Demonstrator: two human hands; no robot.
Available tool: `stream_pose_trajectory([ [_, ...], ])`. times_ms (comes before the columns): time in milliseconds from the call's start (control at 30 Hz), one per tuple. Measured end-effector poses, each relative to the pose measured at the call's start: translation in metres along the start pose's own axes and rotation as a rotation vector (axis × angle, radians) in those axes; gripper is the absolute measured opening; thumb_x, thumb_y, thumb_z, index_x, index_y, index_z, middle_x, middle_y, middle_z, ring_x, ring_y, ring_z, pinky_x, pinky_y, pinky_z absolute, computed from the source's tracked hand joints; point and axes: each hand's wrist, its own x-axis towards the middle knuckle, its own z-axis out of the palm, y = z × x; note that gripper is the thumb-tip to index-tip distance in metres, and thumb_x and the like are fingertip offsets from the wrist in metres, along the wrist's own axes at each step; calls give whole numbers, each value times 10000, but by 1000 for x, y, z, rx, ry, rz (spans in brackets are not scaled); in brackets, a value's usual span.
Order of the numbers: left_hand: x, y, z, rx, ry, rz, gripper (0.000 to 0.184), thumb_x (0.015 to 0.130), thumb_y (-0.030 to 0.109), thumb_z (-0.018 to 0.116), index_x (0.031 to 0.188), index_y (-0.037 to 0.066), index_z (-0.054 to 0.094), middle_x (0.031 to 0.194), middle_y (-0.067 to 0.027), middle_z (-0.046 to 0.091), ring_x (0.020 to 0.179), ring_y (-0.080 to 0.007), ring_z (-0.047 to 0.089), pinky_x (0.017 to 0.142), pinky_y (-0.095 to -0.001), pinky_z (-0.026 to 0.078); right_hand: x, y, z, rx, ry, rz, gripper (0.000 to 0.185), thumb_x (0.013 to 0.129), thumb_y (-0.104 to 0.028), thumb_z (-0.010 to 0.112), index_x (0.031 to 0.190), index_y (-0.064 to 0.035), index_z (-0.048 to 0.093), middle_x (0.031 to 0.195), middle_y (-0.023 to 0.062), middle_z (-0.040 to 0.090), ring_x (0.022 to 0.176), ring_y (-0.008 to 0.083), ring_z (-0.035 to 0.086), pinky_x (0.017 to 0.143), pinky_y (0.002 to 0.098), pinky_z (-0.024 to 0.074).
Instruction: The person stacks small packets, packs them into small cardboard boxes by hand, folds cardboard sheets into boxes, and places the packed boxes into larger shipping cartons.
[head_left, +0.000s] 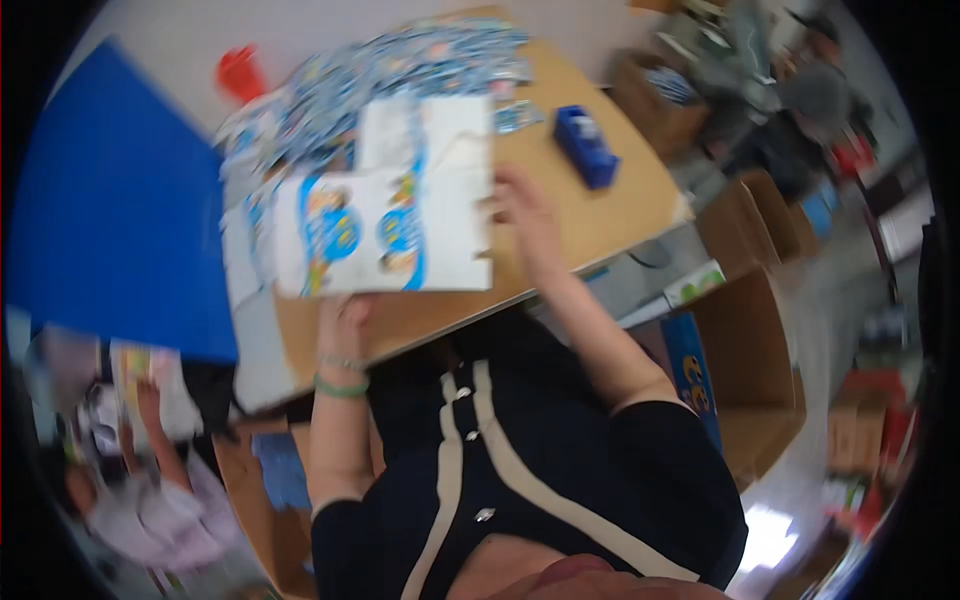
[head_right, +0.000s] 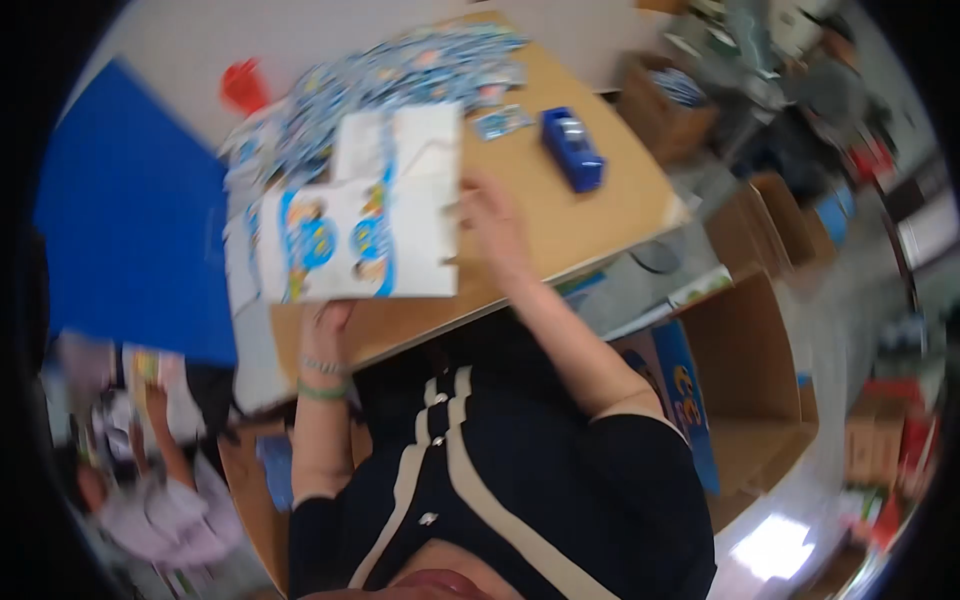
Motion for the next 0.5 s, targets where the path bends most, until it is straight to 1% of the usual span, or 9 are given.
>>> stream_pose_trajectory([
  [33, -20, -1, 6, 85, -14, -9, 500, 934, 213, 614, 1377, 30, 475, 1344, -105, 572, 1217, -275, 572, 1045, -446, 474, 1, 2, 2, -30, -25, 49, 374, 931, -159, 586, 1295, -72, 583, 1037, 5, 645, 918, 102, 618, 744, 264, 488],
  [67, -42, 1, 16, 513, -26, 89, 510, 938, 217, 587, 1395, 24, 468, 1358, -110, 561, 1243, -266, 551, 1052, -408, 458, 0, 0, -2, -10, -94, 126, 375, 912, -113, 574, 1283, -57, 589, 1036, 5, 644, 902, 90, 602, 747, 254, 485],
  [100, -53, 5, 43, 530, 191, 12, 514, 972, 292, 564, 1399, 28, 454, 1431, -147, 499, 1292, -324, 500, 1108, -516, 401, 4, 10, -5, 48, -133, 108, 378, 887, -90, 567, 1260, -40, 600, 1025, 7, 642, 909, 91, 596, 770, 262, 498],
  [133, -43, -3, -16, 420, 115, 34, 552, 947, 247, 612, 1409, 0, 438, 1424, -152, 499, 1281, -311, 505, 1121, -448, 388, 14, 49, -6, 101, -117, -98, 398, 866, -84, 566, 1261, -56, 606, 1026, 15, 636, 936, 118, 597, 806, 278, 505],
  [167, -43, -3, -30, 474, 21, 41, 510, 952, 181, 591, 1398, -23, 452, 1387, -140, 527, 1251, -293, 523, 1110, -389, 388, 4, 20, -2, 81, -58, 55, 414, 824, -72, 587, 1237, -78, 618, 1034, 33, 629, 974, 142, 593, 825, 293, 505],
  [267, -31, -15, -30, 630, -325, 128, 476, 956, 154, 571, 1379, -41, 473, 1364, -140, 541, 1244, -284, 518, 1088, -379, 394, 5, 12, -3, -283, 106, 56, 416, 766, -39, 633, 1180, -82, 633, 965, 60, 640, 955, 170, 623, 846, 317, 511],
  [333, -11, -18, -49, 767, -185, 52, 474, 939, 145, 588, 1361, -47, 492, 1338, -159, 554, 1211, -278, 535, 1064, -398, 411, 9, 21, -11, 267, -50, 205, 407, 748, -67, 671, 1155, -77, 644, 930, 75, 650, 921, 192, 635, 858, 335, 510],
  [467, -18, -35, -23, 824, -148, 90, 418, 951, 146, 584, 1318, -47, 526, 1301, -161, 569, 1152, -262, 558, 1013, -383, 438, -8, 10, -8, 438, -110, 370, 387, 723, -76, 715, 1106, -65, 661, 939, 94, 667, 901, 211, 647, 819, 348, 517],
  [500, -24, -37, -13, 844, -128, 110, 401, 956, 147, 582, 1304, -47, 537, 1289, -161, 574, 1132, -257, 566, 996, -378, 447, -6, 10, -11, 255, -97, 322, 364, 728, -106, 718, 1086, -61, 668, 936, 109, 675, 892, 228, 655, 804, 359, 521],
])
